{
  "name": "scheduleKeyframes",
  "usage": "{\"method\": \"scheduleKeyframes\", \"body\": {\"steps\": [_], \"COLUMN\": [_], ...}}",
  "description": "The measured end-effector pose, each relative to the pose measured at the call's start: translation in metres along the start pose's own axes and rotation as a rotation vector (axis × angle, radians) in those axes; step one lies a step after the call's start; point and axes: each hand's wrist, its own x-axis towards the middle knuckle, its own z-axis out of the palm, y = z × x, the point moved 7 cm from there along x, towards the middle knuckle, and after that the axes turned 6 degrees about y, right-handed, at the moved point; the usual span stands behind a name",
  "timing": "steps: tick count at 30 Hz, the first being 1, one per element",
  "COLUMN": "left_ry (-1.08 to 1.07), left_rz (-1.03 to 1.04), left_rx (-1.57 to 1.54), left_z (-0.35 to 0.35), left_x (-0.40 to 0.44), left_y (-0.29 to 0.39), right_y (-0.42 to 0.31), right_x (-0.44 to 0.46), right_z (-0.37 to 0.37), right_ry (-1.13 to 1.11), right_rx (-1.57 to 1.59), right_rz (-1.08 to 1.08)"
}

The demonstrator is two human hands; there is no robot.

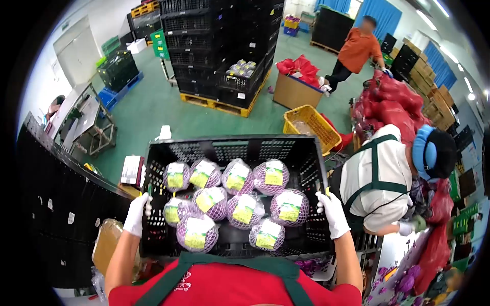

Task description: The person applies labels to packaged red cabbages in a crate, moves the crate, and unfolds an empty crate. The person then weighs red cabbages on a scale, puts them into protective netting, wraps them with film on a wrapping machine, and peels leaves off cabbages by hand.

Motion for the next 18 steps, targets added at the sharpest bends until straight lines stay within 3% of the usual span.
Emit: {"method": "scheduleKeyframes", "body": {"steps": [2,7,18], "left_ry": [0.024,-0.041,0.082], "left_rz": [0.034,0.02,0.091], "left_rx": [0.027,0.006,0.012], "left_z": [0.009,0.032,0.123], "left_x": [0.008,0.063,0.185], "left_y": [0.012,0.059,0.132], "right_y": [0.02,-0.019,-0.075], "right_x": [0.019,0.026,0.272], "right_z": [0.0,0.01,0.07], "right_ry": [-0.013,0.072,-0.019], "right_rx": [0.036,0.027,0.018], "right_rz": [0.016,-0.045,-0.06]}}
